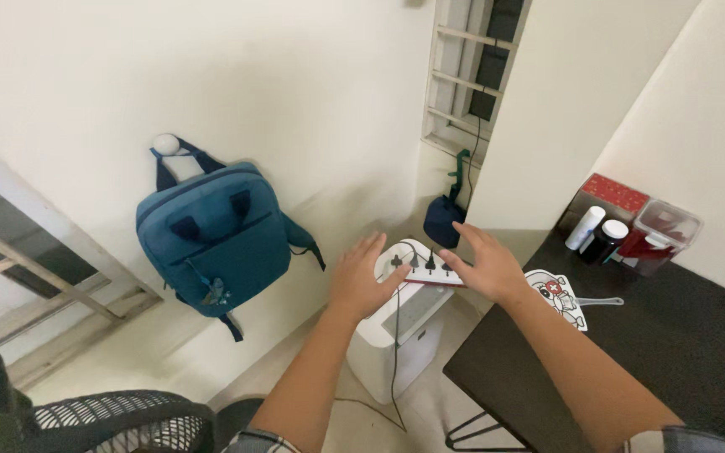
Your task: The person unplugs a power strip, then removes the front grill and fan blade from a standing fan. They place the grill and blade on a nearby table. The person then reattaches the fan blade to the motor shaft.
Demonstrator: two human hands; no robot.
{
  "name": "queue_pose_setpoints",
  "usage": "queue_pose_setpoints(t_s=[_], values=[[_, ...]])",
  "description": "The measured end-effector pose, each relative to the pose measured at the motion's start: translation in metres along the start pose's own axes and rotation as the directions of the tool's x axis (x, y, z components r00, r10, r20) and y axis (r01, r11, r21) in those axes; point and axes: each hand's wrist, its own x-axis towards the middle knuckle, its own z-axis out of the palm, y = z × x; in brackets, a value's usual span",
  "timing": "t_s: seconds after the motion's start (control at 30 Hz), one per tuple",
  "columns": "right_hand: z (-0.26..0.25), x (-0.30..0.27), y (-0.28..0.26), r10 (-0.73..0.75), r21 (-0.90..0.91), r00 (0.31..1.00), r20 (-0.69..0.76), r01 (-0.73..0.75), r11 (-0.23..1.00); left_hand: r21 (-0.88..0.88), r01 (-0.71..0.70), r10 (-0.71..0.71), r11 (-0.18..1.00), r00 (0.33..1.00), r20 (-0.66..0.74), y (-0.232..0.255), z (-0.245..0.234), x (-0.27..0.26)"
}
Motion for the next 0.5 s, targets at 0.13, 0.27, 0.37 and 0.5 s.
queue_pose_setpoints(t_s=[0.13, 0.27, 0.37, 0.5], values=[[0.003, 0.004, 0.004, 0.041, -0.004, 0.999, 0.024, -0.041, 0.999, -0.041, -0.012, 0.013, 0.999, 1.0, 0.017, -0.005, 0.013, 0.009], [0.01, 0.01, 0.016, 0.057, -0.008, 0.996, 0.07, -0.056, 0.998, -0.031, -0.01, 0.011, 0.999, 0.999, 0.037, -0.008, 0.027, 0.017], [0.022, 0.02, 0.028, 0.065, -0.023, 0.99, 0.122, -0.062, 0.998, -0.047, 0.035, -0.032, 0.998, 0.997, 0.064, -0.011, 0.039, 0.023], [0.039, 0.035, 0.047, 0.024, 0.019, 0.993, 0.119, -0.027, 0.999, -0.054, 0.075, -0.071, 0.996, 0.995, 0.075, -0.015, 0.056, 0.034]])
